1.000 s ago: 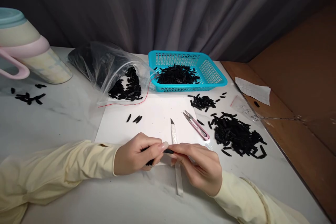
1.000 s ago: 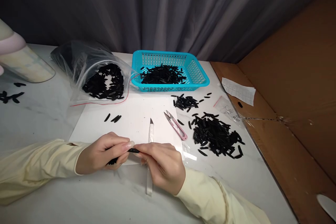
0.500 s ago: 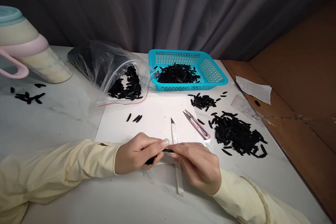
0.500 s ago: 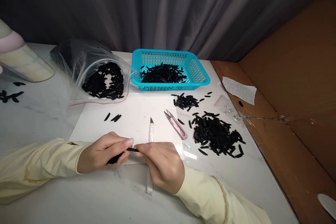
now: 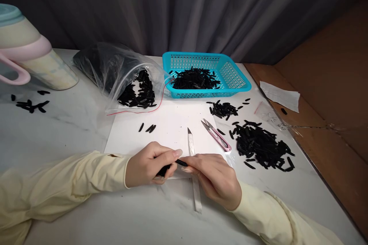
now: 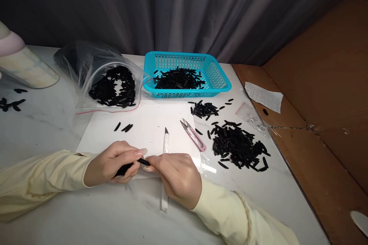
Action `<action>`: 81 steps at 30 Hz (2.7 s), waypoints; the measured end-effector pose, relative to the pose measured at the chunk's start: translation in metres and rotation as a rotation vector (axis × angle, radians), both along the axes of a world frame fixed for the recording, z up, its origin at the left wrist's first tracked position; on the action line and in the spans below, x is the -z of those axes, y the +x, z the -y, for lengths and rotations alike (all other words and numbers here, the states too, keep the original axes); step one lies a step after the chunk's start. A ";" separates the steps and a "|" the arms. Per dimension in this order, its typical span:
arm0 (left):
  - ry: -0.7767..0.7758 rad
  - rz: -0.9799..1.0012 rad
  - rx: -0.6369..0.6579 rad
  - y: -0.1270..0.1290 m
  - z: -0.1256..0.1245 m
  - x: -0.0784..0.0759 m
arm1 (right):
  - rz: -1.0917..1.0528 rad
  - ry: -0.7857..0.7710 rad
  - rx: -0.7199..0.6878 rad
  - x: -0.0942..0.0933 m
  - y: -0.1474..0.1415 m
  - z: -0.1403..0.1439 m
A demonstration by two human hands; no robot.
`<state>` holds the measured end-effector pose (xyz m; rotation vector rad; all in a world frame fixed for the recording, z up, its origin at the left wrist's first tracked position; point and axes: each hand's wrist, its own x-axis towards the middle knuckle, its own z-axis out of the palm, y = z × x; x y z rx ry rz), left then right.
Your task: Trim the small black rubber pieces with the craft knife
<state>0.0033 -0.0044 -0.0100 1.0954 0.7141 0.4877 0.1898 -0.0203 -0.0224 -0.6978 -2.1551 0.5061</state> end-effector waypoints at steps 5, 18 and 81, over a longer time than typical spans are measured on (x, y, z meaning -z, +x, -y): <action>-0.078 0.015 -0.021 -0.001 0.000 0.003 | 0.051 0.025 0.010 -0.001 -0.001 -0.001; -0.067 0.006 -0.004 -0.001 0.000 0.002 | 0.047 0.001 -0.007 0.002 0.001 -0.002; 0.085 0.052 0.001 -0.003 0.002 -0.001 | -0.080 0.037 -0.046 0.002 -0.001 0.000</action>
